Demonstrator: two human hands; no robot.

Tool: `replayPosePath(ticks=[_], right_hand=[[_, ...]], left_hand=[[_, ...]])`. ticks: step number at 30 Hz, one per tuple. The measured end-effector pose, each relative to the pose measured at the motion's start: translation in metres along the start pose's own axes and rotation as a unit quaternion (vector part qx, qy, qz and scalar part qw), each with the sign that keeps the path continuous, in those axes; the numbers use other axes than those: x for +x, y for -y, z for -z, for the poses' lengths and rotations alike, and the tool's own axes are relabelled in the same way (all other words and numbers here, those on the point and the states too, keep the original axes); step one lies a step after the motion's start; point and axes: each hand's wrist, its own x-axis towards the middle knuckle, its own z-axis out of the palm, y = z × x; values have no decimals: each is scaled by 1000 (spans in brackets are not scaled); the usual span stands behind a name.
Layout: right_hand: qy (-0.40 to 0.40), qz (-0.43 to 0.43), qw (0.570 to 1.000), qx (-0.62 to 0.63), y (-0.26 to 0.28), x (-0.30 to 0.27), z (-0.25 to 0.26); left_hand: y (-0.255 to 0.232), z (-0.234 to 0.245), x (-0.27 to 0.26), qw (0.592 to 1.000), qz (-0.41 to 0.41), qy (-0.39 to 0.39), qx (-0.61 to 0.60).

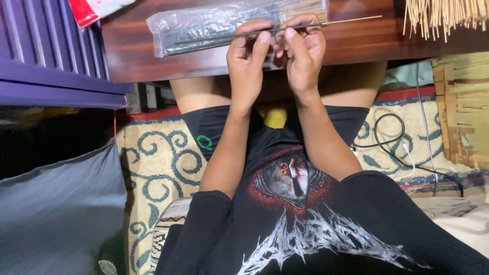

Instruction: Manually packing incense sticks into clear plastic sleeves on a low table while sitting on the floor.

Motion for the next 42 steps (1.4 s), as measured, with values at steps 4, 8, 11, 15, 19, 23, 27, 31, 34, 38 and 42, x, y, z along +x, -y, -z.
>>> replayPosePath(ticks=[4,8,11,15,19,23,27,31,34,38,42], right_hand=[[25,0,998,-65,4,1,-6],[35,-13,995,-88,8,2,-5],[-15,-50,998,-29,6,1,-1],[-12,-36,999,-25,7,1,-3],[-21,15,996,-80,-18,6,7],[-21,3,997,-68,-6,6,1],[-34,0,998,-51,-12,6,8],[-38,9,997,-60,-14,5,9],[-33,5,997,-64,-14,5,8],[-33,8,999,-41,-14,6,10],[-43,11,998,-48,-15,5,10]], left_hand=[[1,1,0,999,10,22,-21],[-2,-2,0,1000,2,10,-28],[-3,-3,-1,1000,7,-14,18],[-7,-5,-1,1000,21,2,5],[-6,-9,-2,994,-46,-6,97],[-1,-10,-3,994,-51,-23,90],[1,-11,-4,994,-51,-28,95],[-1,-11,-6,995,-34,-17,89],[0,-12,-5,995,-41,-24,91],[0,-12,-3,994,-46,-30,89],[-2,-11,-3,995,-44,-28,89]])
